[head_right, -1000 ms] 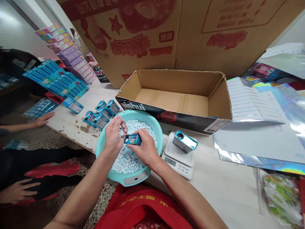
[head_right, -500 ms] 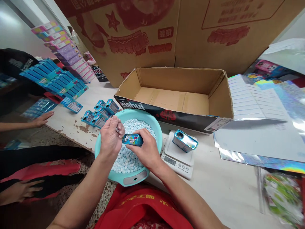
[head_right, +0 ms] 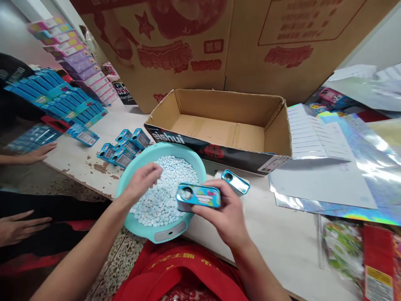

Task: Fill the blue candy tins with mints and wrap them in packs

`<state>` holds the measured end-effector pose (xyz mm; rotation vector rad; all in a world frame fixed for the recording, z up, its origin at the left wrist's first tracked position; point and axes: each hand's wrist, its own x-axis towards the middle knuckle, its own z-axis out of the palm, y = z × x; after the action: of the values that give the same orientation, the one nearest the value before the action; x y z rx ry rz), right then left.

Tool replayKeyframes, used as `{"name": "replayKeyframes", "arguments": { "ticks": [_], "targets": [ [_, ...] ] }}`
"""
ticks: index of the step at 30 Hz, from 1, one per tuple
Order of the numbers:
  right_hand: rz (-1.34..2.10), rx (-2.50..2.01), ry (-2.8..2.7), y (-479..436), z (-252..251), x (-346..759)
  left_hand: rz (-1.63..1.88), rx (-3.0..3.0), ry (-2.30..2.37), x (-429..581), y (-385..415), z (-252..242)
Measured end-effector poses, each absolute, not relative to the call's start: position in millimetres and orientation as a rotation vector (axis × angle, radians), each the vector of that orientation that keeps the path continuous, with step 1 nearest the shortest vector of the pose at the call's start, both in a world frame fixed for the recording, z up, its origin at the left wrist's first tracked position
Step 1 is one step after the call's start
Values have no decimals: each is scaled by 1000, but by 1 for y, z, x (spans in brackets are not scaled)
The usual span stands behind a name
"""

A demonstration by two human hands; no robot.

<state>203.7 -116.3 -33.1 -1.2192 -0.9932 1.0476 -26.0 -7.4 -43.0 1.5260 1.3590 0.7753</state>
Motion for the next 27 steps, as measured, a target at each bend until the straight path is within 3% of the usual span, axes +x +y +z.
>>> {"name": "replayKeyframes", "arguments": {
  "ticks": [3,6,11,17,20,23,27],
  "targets": [
    [777,-1373,-908,-155,-37,250,268,1945,1243,-31,-27,-66],
    [428,-1562,-728,-186,-51,288,148,2043,1183,-30,-39,-78],
    [83,-1698,-434,-206,-95,319,391,1716,1256,-27,-31,-73],
    [55,-1759,-435,-215,-141,320,751,980,1157,-33,-19,-47],
    [-139,-1758,-650,-220,-135,315,906,720,1098,-32,-16,-40],
    [-403,-1758,-863,-216,-116,301,799,522,1180,-23,-14,-39],
    [-170,-1693,-1066,-180,-103,275,841,425,1111,-10,-14,-37]
  ]
}}
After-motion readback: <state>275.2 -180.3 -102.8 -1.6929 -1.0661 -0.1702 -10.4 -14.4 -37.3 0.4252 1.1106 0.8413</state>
